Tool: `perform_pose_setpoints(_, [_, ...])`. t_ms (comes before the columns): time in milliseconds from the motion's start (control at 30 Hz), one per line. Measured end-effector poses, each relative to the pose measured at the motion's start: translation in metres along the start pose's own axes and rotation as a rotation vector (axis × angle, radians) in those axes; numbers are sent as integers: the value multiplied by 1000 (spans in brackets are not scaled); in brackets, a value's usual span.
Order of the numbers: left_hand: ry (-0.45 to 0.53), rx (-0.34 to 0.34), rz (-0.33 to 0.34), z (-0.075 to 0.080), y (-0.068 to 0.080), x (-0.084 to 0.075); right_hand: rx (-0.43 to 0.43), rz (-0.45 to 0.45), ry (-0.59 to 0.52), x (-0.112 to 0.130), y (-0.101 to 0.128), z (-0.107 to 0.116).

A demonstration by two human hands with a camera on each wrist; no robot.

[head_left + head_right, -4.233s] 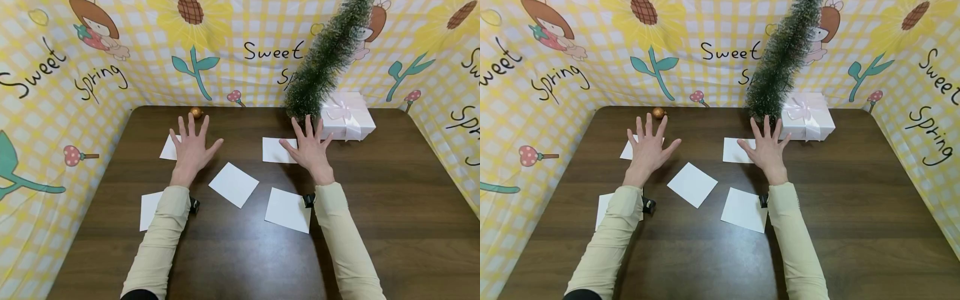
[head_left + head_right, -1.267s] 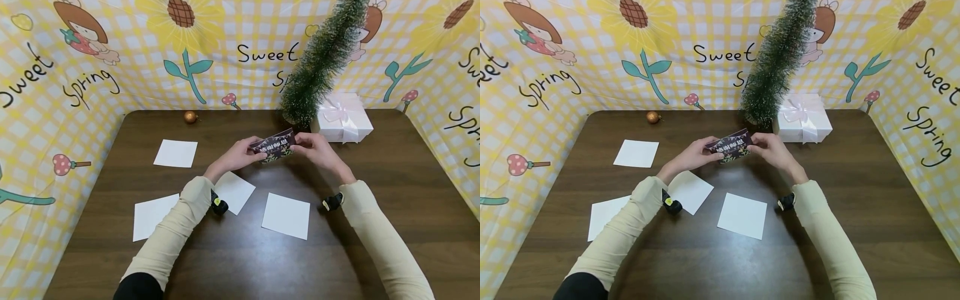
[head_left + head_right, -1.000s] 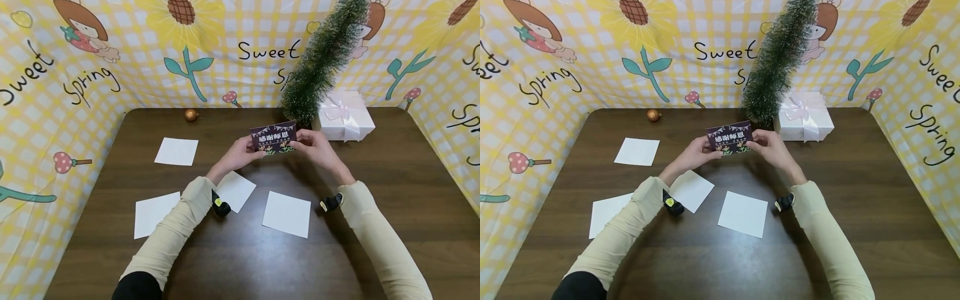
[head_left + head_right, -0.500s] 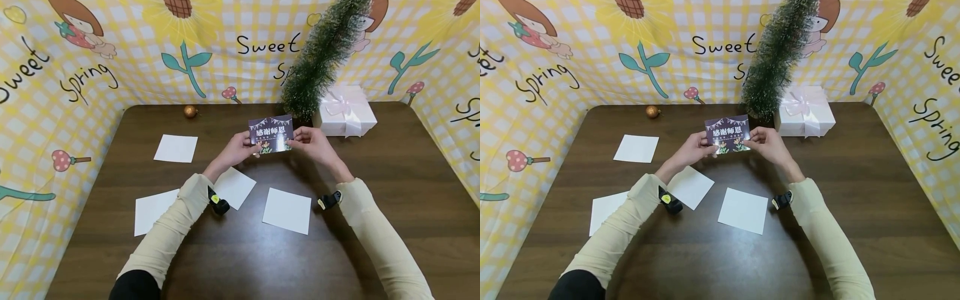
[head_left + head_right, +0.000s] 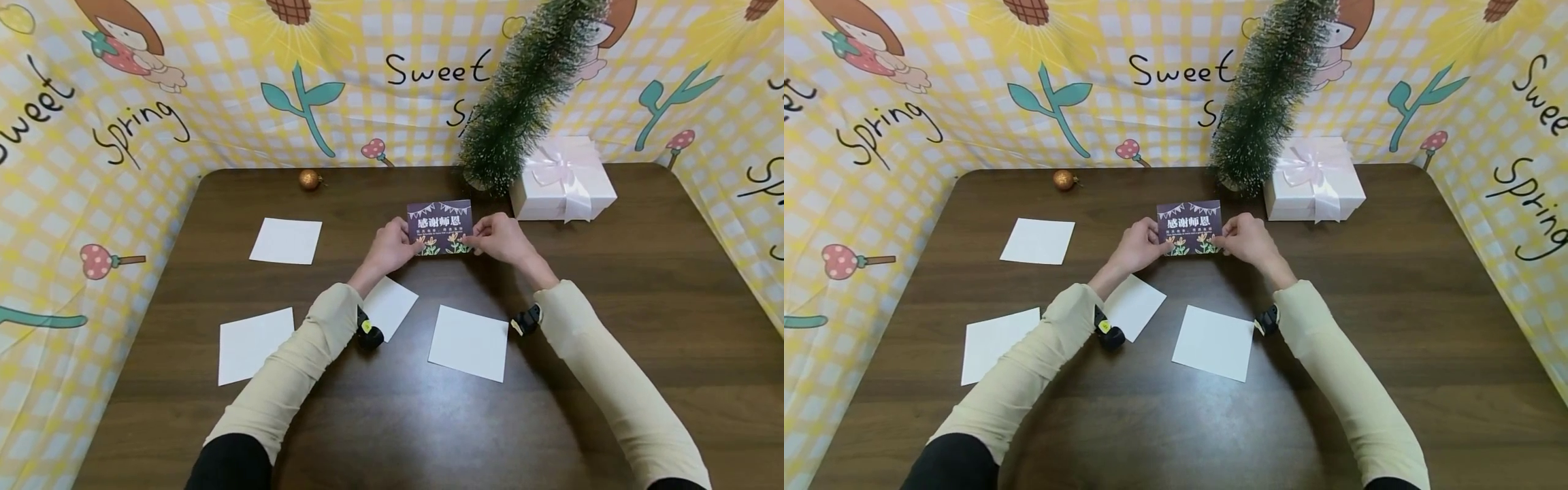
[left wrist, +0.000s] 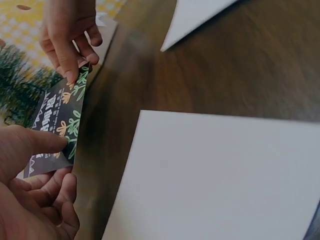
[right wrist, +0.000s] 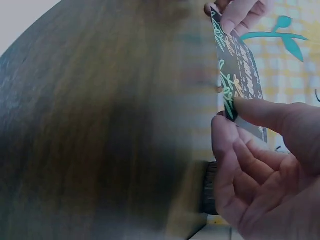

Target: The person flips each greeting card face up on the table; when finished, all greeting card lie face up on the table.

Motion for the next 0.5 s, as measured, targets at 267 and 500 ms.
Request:
perform_pose_setpoints(267, [-123,1,20,-4,0,1,49,-49,102,-7,-8,-10])
perform_pose_setpoints(500, [-274,-6,6,-5,-5,-1,73,-81,204,-10,-13,-13])
Point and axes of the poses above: each hand's wrist, its own y-axis away from the middle knuckle, its own z-axis out of the back of the hand, x = y × z, the point moved 9 cm from there along -y, towards the middle knuckle, and after that the axes turned 15 degrees about -y, right-handed, at the moved point
